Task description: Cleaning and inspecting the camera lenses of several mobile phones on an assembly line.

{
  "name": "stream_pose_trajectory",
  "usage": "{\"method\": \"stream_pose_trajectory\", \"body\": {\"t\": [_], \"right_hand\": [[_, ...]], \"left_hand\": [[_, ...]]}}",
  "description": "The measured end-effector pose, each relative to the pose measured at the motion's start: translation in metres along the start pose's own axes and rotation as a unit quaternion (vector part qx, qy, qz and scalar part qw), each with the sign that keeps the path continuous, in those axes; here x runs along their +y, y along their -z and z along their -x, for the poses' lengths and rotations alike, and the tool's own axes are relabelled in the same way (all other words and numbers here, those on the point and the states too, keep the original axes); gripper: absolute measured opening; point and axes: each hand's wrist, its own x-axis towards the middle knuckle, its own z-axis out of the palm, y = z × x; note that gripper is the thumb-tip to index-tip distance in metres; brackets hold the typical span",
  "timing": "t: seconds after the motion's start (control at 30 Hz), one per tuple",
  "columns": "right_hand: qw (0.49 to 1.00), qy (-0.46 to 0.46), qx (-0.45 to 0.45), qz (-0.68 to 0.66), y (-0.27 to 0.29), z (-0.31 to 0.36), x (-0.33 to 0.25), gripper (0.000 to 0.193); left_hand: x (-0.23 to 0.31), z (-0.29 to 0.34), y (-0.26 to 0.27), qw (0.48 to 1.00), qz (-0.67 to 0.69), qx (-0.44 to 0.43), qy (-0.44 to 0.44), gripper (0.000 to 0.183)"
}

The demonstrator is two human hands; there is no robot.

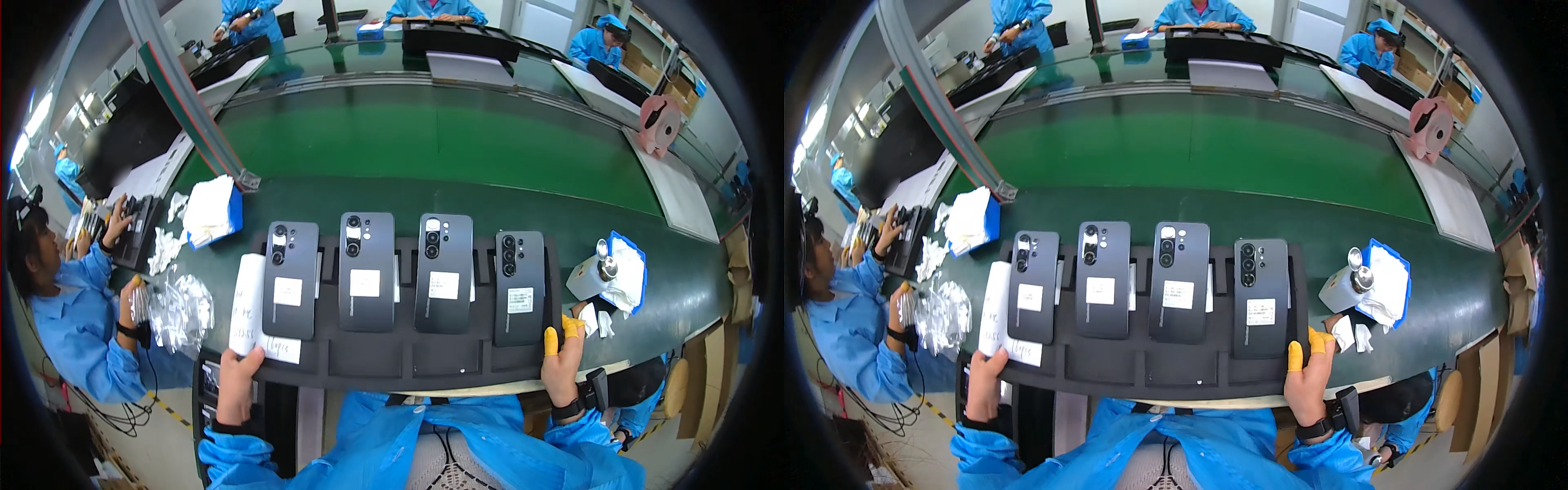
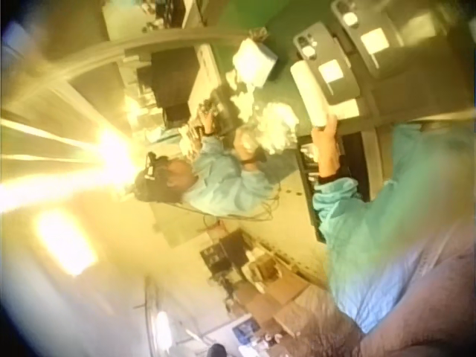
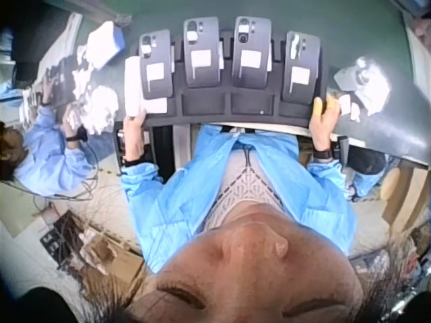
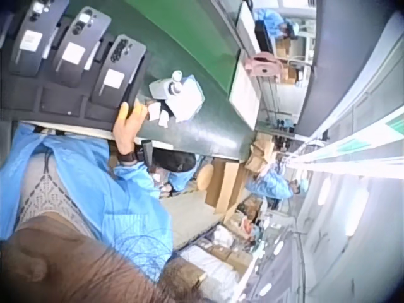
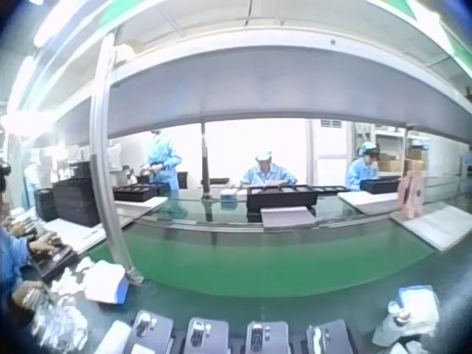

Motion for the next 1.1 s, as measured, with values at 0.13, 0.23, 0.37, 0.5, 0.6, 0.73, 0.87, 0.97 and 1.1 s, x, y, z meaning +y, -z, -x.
{"method": "stream_pose_trajectory", "body": {"t": [0.13, 0.23, 0.37, 0.5, 0.6, 0.73, 0.87, 0.97, 1.1], "right_hand": [[0.998, 0.032, 0.046, -0.001, -0.006, -0.023, -0.007, 0.026], [0.995, 0.03, 0.099, -0.011, -0.02, -0.059, -0.013, 0.026], [0.994, 0.023, 0.104, 0.015, -0.035, -0.095, -0.016, 0.027], [0.994, -0.013, 0.101, 0.031, -0.041, -0.118, -0.016, 0.029], [0.995, 0.015, 0.093, 0.027, -0.054, -0.135, -0.008, 0.037], [0.989, 0.093, 0.113, 0.029, -0.059, -0.118, -0.062, 0.046], [0.983, 0.139, 0.023, -0.121, -0.076, -0.082, -0.075, 0.046], [0.979, 0.13, -0.035, -0.155, -0.086, -0.064, -0.073, 0.043], [0.969, 0.143, -0.106, -0.172, -0.093, -0.062, -0.07, 0.035]], "left_hand": [[-0.007, -0.015, -0.006, 0.991, 0.088, -0.022, -0.098, 0.047], [0.015, -0.042, -0.024, 0.984, 0.101, -0.026, -0.143, 0.048], [0.026, -0.072, -0.032, 0.982, 0.106, -0.033, -0.153, 0.048], [0.038, -0.093, -0.045, 0.985, 0.118, -0.126, -0.028, 0.048], [0.045, -0.107, -0.064, 0.975, 0.166, -0.145, 0.024, 0.045], [0.044, -0.124, -0.097, 0.969, 0.215, -0.109, 0.052, 0.041], [0.06, -0.145, -0.135, 0.964, 0.225, -0.132, 0.043, 0.042], [0.072, -0.174, -0.175, 0.97, 0.219, -0.099, 0.036, 0.044], [0.079, -0.23, -0.205, 0.913, 0.324, -0.246, 0.037, 0.055]]}}
